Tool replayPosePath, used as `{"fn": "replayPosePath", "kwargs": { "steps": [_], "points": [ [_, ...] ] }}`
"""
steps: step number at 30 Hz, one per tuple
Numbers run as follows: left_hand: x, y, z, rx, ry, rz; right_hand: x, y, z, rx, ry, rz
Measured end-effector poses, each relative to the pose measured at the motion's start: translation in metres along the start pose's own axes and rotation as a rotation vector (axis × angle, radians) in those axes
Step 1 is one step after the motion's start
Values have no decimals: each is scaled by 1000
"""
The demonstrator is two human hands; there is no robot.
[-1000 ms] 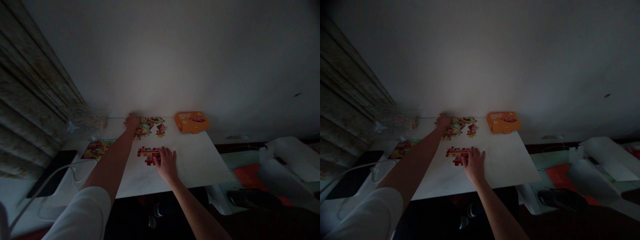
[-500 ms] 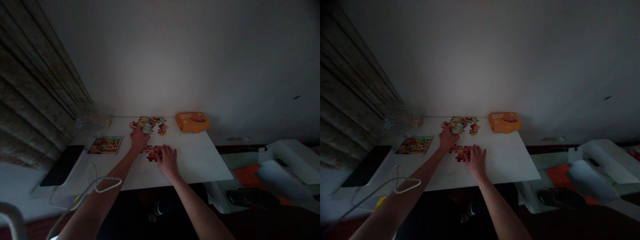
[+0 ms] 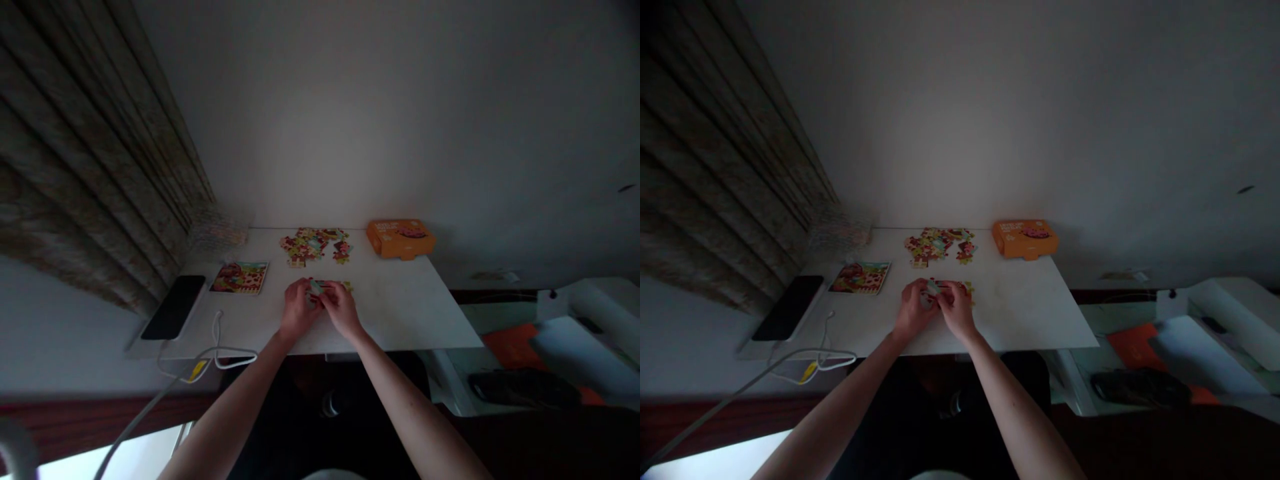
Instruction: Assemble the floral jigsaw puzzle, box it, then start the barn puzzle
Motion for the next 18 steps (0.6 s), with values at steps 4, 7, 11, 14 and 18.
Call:
{"fn": "replayPosePath", "kwargs": {
  "steps": [4, 7, 11, 14, 18],
  "points": [
    [-3, -1, -5, 5, 14, 106, 2, 9, 10, 66, 24, 59],
    [-6, -2, -6, 35, -11, 167, 2, 15, 14, 133, 41, 104],
    [-8, -9, -8, 87, -127, 142, 7, 19, 12, 131, 34, 148],
    [-10, -10, -9, 132, -235, 118, 20, 22, 2, -4, 78, 133],
    [-11, -6, -4, 188, -352, 144, 50, 25, -7, -171, 65, 49]
  ]
}}
Point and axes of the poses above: each hand's wrist, its own x-axis towards the middle knuckle, its own z-axis out of the palm, y = z × x, the point moved 3 cm from there along x, towards the middle knuckle, and after that the axes turned 3 degrees about -z, right-handed, at the moved point
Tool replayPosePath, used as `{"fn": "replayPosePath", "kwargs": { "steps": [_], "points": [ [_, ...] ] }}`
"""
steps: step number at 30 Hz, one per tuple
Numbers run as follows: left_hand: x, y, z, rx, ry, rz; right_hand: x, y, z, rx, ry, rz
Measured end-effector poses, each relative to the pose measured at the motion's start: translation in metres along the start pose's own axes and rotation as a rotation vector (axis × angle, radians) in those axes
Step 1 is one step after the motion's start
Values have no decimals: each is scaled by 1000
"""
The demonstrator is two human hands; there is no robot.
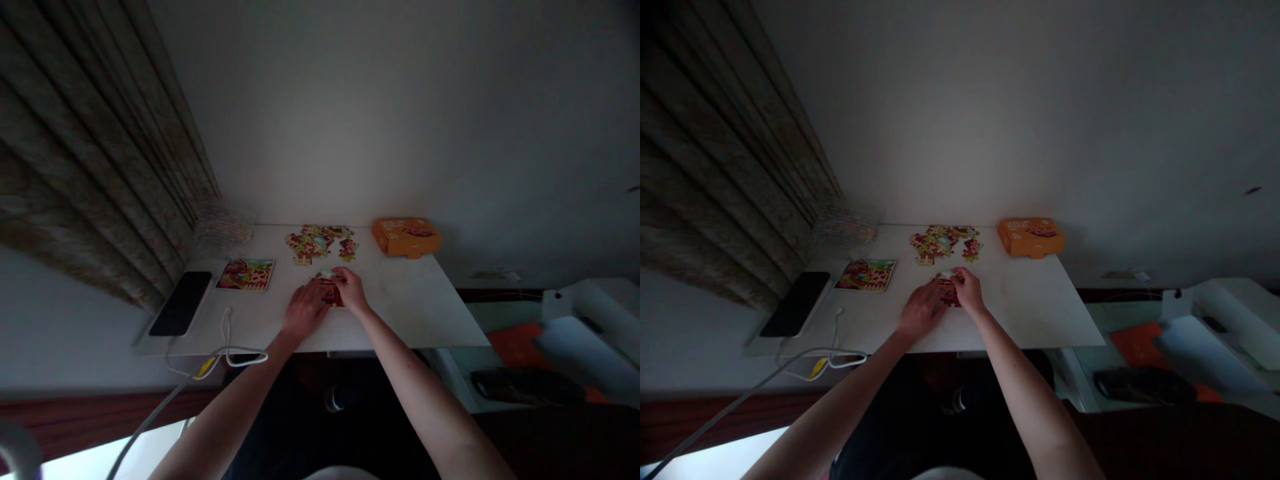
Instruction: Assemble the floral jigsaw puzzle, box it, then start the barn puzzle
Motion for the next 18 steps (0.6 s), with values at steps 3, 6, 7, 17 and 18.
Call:
{"fn": "replayPosePath", "kwargs": {
  "steps": [3, 6, 7, 17, 18],
  "points": [
    [1, 1, 5, 7, -64, -20, 22, 2, 4, -88, -64, -38],
    [1, 0, 7, -17, -95, -36, 39, 4, 12, -172, -151, -58],
    [1, 0, 6, -26, -94, -39, 44, 4, 15, -197, -178, -65],
    [2, 1, 4, -51, -94, -64, 61, 9, 35, -393, -258, -104],
    [2, 1, 4, -45, -94, -64, 60, 9, 35, -402, -260, -109]
  ]
}}
Point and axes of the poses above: each hand's wrist, its own x-axis towards the middle knuckle, its own z-axis out of the palm, y = z × x, the point moved 3 cm from there along x, towards the middle knuckle, and after that the axes turned 3 degrees about -z, right-handed, at the moved point
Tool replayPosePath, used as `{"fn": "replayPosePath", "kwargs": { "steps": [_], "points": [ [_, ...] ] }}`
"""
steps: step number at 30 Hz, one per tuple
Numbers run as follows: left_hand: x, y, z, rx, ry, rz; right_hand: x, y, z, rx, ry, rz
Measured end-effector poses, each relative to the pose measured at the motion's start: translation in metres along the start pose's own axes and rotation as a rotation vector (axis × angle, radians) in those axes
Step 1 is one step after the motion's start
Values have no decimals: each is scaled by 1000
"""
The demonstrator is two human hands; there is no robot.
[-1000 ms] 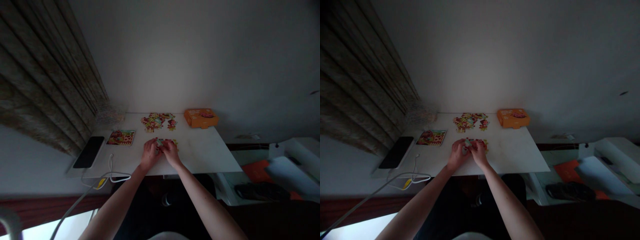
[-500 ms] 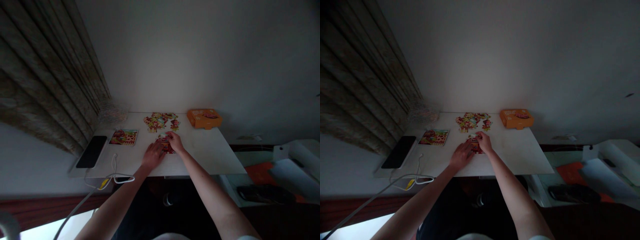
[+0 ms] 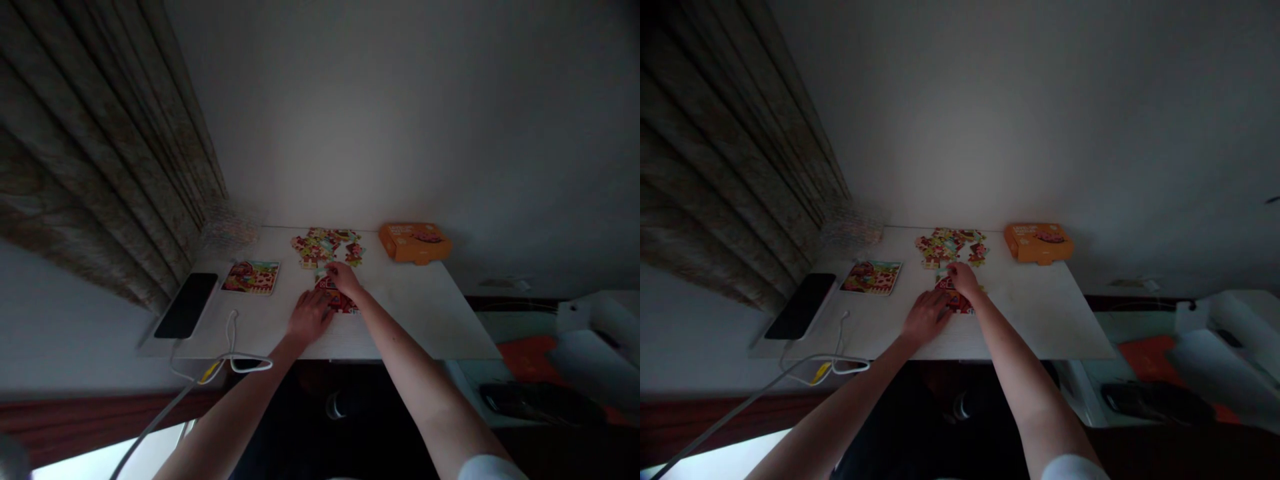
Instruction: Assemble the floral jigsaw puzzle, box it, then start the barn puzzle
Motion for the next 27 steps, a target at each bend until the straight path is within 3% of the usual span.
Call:
{"fn": "replayPosePath", "kwargs": {
  "steps": [13, 19, 24, 27],
  "points": [
    [1, 2, -4, 5, -9, 7, -16, -10, 3, -153, 68, -48],
    [0, 0, -2, -7, -10, 8, -51, -9, -29, -172, 195, -126],
    [2, -3, 0, -19, 31, 5, -101, 20, -62, -274, 202, -117],
    [9, -8, 3, -26, 33, -1, -120, 32, -69, -291, 197, -139]
  ]
}}
Point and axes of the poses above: each hand's wrist, its own x-axis towards the middle knuckle, its own z-axis out of the palm, y = z × x, the point moved 3 cm from there along x, towards the middle knuckle, and after that the axes turned 3 degrees about -z, right-handed, at the moved point
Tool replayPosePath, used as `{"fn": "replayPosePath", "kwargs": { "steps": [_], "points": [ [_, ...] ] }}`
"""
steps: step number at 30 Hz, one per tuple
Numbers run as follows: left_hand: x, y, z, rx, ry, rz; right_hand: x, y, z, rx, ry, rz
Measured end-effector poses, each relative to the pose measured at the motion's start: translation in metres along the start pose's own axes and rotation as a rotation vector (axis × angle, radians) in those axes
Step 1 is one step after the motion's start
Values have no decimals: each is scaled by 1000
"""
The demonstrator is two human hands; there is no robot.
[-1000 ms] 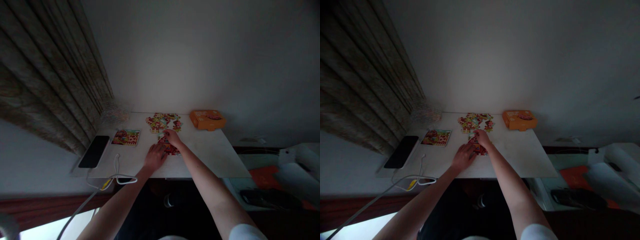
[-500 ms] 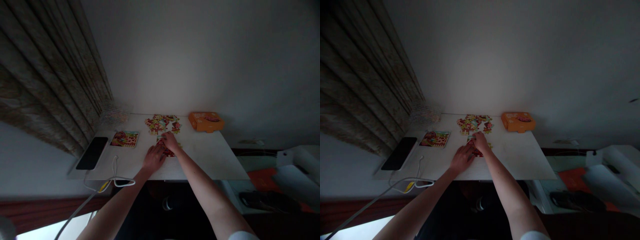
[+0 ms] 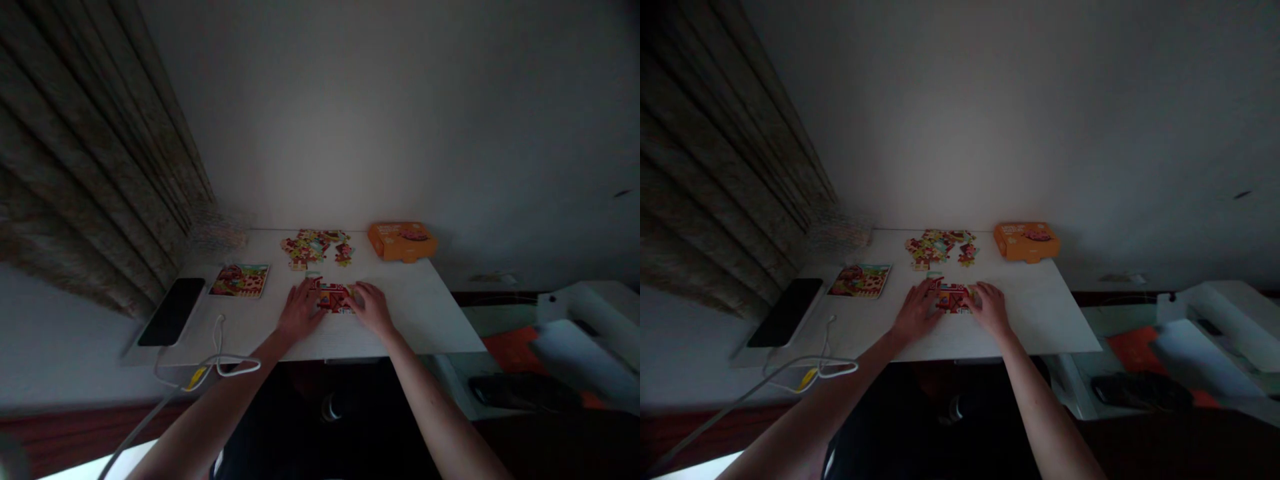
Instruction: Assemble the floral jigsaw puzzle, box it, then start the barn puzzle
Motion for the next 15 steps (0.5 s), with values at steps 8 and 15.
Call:
{"fn": "replayPosePath", "kwargs": {
  "steps": [8, 15],
  "points": [
    [36, -31, -4, 27, -79, 83, -2, -11, -1, -66, -82, -51],
    [90, -65, -9, 37, 32, -101, -1, -15, -2, -77, -127, -78]
  ]
}}
Point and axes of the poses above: each hand's wrist, its own x-axis towards the middle knuckle, its own z-axis out of the palm, y = z × x, the point moved 3 cm from there along x, towards the middle knuckle, and after that the axes turned 3 degrees about -z, right-handed, at the moved point
